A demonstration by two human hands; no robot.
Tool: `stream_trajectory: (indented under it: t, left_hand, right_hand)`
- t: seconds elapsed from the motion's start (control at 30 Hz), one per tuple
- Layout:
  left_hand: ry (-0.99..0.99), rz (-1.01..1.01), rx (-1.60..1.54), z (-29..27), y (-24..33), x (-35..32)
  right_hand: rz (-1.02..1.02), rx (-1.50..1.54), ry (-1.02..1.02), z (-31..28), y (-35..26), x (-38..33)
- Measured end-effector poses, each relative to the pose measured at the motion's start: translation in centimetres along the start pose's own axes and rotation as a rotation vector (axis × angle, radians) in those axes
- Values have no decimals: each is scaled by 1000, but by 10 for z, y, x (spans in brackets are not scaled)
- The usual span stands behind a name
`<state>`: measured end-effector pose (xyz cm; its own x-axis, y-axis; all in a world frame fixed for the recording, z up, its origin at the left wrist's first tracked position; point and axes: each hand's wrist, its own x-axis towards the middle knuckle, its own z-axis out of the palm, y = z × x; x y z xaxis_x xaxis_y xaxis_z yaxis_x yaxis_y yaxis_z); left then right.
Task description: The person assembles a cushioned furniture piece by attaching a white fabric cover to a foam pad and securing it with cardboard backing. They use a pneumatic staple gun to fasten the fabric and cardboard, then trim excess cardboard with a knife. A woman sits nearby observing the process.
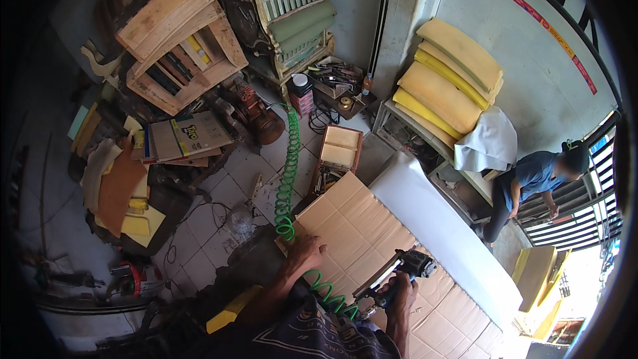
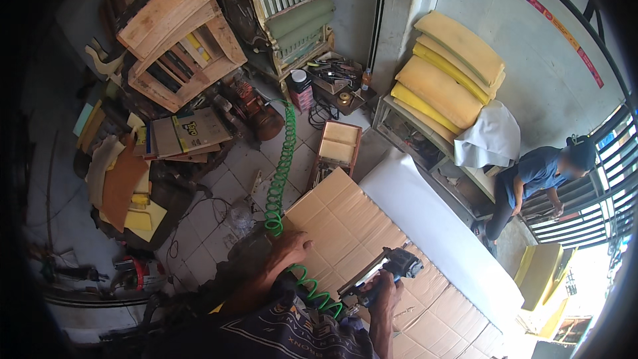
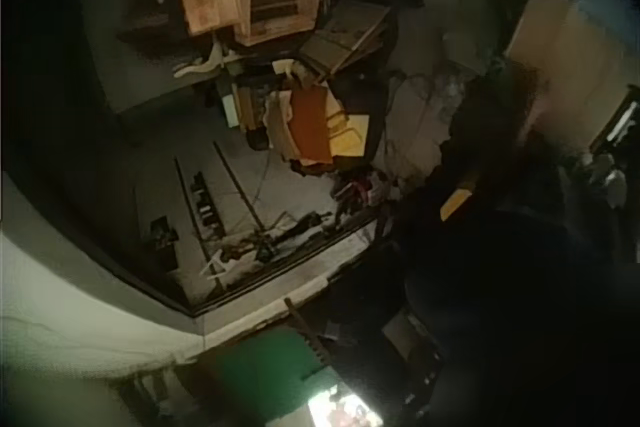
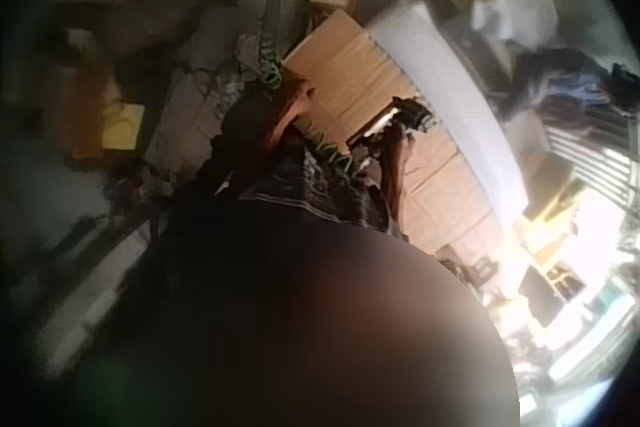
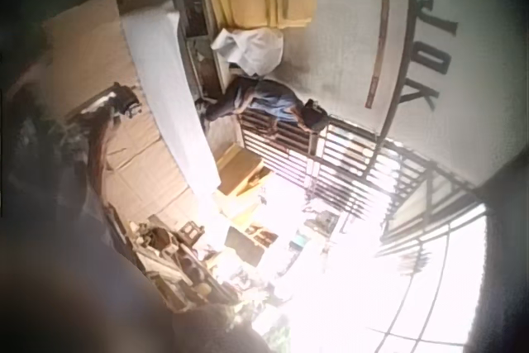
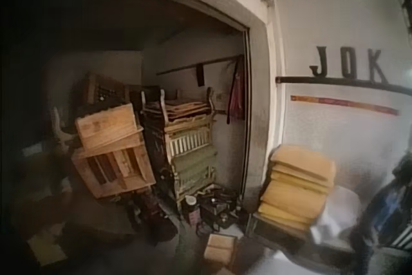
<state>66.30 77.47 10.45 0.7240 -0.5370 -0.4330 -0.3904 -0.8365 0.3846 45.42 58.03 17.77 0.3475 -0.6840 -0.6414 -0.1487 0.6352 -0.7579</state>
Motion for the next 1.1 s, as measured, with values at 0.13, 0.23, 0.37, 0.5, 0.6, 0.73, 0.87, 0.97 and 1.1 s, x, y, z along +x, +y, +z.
stream_trajectory:
  t: [0.13, 0.23, 0.37, 0.5, 0.6, 0.73, 0.87, 0.97, 1.1]
  left_hand:
    - [33, -35, -136, -28, -46, 38]
    - [-97, 13, -183, -50, -77, 74]
    - [-209, 410, -45, -85, -112, 116]
    - [-452, 573, 150, -127, -128, 158]
    - [-536, 670, 249, -146, -112, 181]
    - [-401, 852, 313, -158, -59, 186]
    - [-425, 908, 306, -162, 2, 159]
    - [-425, 1052, 186, -156, 24, 128]
    - [-196, 1205, 31, -159, 20, 103]
  right_hand:
    - [7, 132, 120, 36, 6, 8]
    - [-4, 290, 216, 82, 13, 13]
    - [-60, 455, 338, 142, 32, -8]
    - [-43, 410, 335, 191, 53, -54]
    - [-37, 264, 469, 207, 64, -83]
    - [-122, 382, 577, 202, 71, -102]
    - [-206, 710, 623, 184, 77, -90]
    - [-189, 1121, 541, 167, 78, -67]
    - [-548, 1430, 403, 126, 44, -9]
